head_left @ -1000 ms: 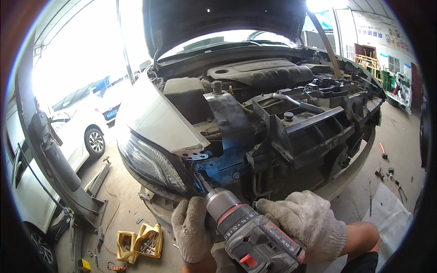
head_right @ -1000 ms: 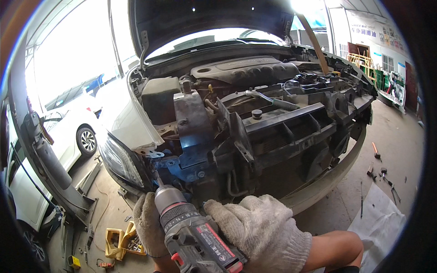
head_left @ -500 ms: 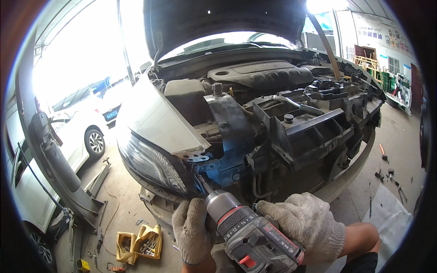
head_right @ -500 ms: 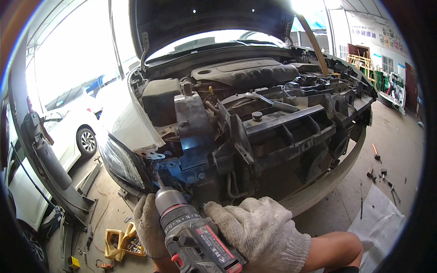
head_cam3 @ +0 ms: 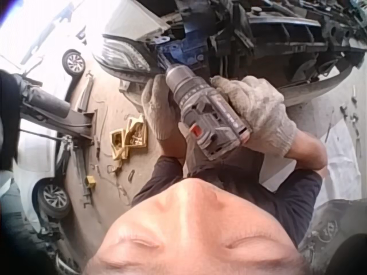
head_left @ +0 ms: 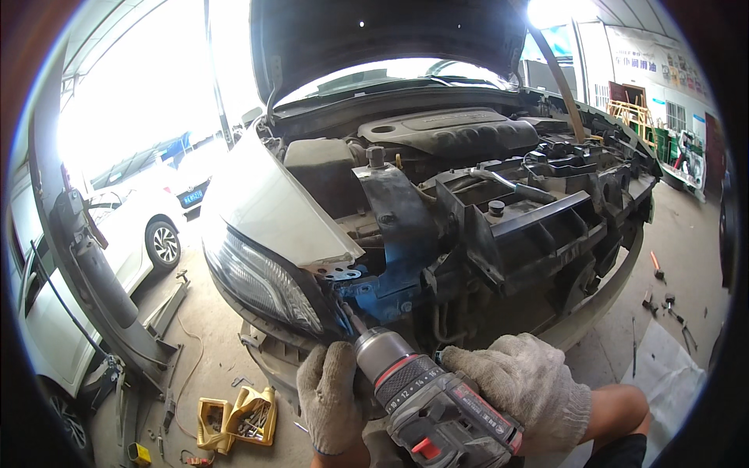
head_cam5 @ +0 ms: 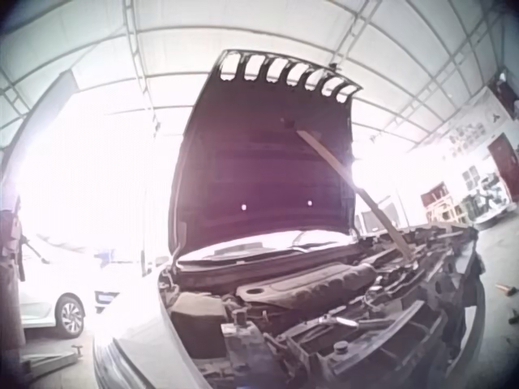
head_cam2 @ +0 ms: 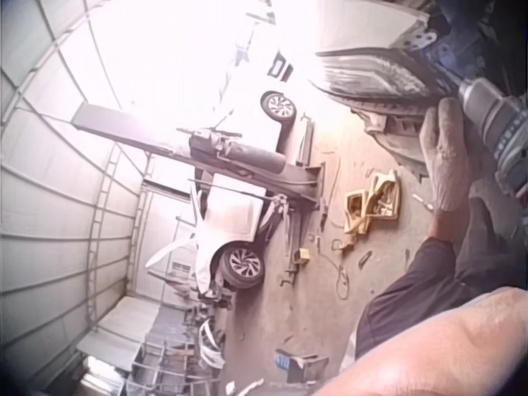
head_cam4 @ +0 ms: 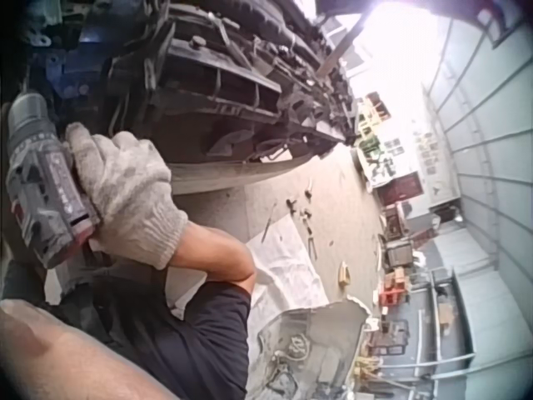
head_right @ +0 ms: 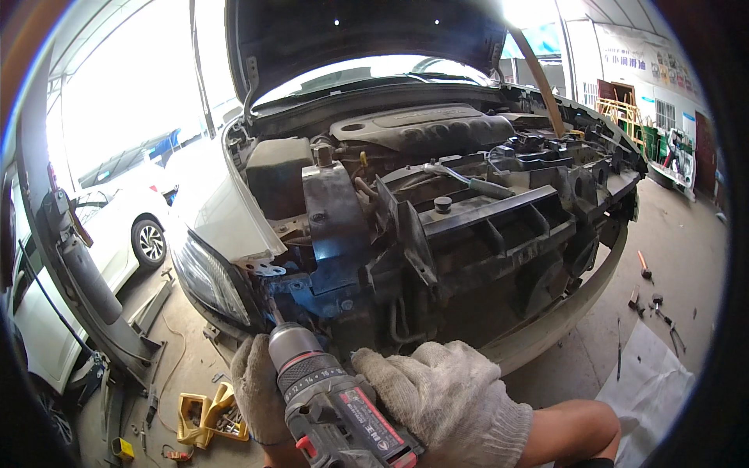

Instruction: The person uses a power drill to remove fasteners from the front bumper area of a white car, then removes a plastic cover and manipulates wiring and clips by hand to detach and reposition bumper components.

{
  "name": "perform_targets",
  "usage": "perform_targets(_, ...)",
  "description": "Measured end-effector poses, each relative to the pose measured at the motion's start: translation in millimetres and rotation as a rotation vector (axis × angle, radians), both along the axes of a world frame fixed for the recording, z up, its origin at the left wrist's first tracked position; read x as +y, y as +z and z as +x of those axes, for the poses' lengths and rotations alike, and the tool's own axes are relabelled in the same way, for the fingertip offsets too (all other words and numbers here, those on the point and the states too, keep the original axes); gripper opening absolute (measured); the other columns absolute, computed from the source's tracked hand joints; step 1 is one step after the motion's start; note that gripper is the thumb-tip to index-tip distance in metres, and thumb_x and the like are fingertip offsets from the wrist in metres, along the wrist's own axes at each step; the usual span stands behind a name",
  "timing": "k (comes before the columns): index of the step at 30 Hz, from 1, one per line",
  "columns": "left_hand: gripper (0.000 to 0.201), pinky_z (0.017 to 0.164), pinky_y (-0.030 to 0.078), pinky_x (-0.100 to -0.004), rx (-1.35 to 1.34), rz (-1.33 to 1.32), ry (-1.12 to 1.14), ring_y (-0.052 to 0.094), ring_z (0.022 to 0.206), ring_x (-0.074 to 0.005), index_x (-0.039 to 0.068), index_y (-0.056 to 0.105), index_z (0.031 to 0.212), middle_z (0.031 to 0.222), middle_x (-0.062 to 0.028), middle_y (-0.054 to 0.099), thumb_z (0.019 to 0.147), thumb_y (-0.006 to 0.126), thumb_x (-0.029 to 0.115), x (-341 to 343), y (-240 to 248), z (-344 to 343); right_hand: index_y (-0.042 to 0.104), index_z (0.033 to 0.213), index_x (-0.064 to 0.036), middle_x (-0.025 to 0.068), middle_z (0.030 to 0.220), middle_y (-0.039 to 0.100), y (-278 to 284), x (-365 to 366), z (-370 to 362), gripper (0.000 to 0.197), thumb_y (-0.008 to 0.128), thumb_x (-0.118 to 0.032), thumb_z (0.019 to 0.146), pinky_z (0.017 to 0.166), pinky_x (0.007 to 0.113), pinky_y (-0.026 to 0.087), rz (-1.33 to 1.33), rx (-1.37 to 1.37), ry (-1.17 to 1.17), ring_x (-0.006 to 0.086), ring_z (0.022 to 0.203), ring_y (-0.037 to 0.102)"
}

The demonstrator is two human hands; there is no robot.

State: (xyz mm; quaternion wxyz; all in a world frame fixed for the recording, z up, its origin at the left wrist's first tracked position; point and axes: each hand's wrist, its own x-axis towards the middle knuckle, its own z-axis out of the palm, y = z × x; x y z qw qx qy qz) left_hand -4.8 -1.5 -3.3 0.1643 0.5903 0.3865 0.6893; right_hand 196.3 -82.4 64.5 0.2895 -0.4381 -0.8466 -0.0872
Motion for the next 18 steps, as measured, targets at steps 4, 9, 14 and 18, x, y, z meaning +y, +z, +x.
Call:
perform_targets(4,0.025,0.049,0.041,-0.0317,0.488,0.373,0.237,0.055,0.060,-0.0202,0.000,0.064,0.099,0.077,-0.0079,0.054,0.077,0.068,-0.008,5.2,-9.6,-6.8,0.062,0.121,0.0007,0.0121,0.092,0.071,-3.9,-0.8,1.1,0.069,0.081,-0.040,0.068,0.072,0.041,0.053,0.021,0.005,-0.005,0.0307,0.081,0.067)
perform_targets(9,0.032,0.053,0.045,-0.0339,0.381,0.222,0.123,0.056,0.063,-0.0230,0.001,0.064,0.103,0.079,-0.0094,0.054,0.074,0.068,-0.011,-3.5,-5.9,-0.8,0.063,0.120,0.0004,0.0129,0.097,0.071,-2.1,0.8,2.3,0.072,0.082,-0.044,0.067,0.074,0.042,0.053,-0.029,0.013,0.007,0.0312,0.084,0.067)
perform_targets(14,0.029,0.049,0.043,-0.0301,0.423,0.273,0.268,0.055,0.060,-0.0179,0.001,0.065,0.104,0.082,-0.0080,0.055,0.078,0.065,-0.011,2.0,-11.8,-4.4,0.062,0.122,0.0005,0.0133,0.100,0.070,2.6,-3.3,1.5,0.077,0.083,-0.047,0.066,0.074,0.041,0.053,-0.039,0.003,0.004,0.0309,0.084,0.067)
perform_targets(18,0.006,0.046,0.040,-0.0281,0.071,0.015,0.021,0.050,0.054,-0.0123,0.002,0.063,0.091,0.077,-0.0050,0.055,0.087,0.067,0.003,-1.2,-5.9,0.5,0.061,0.123,0.0007,0.0132,0.100,0.070,-0.3,-3.8,-0.1,0.080,0.083,-0.049,0.065,0.075,0.042,0.053,-0.014,-0.001,-0.001,0.0308,0.084,0.067)
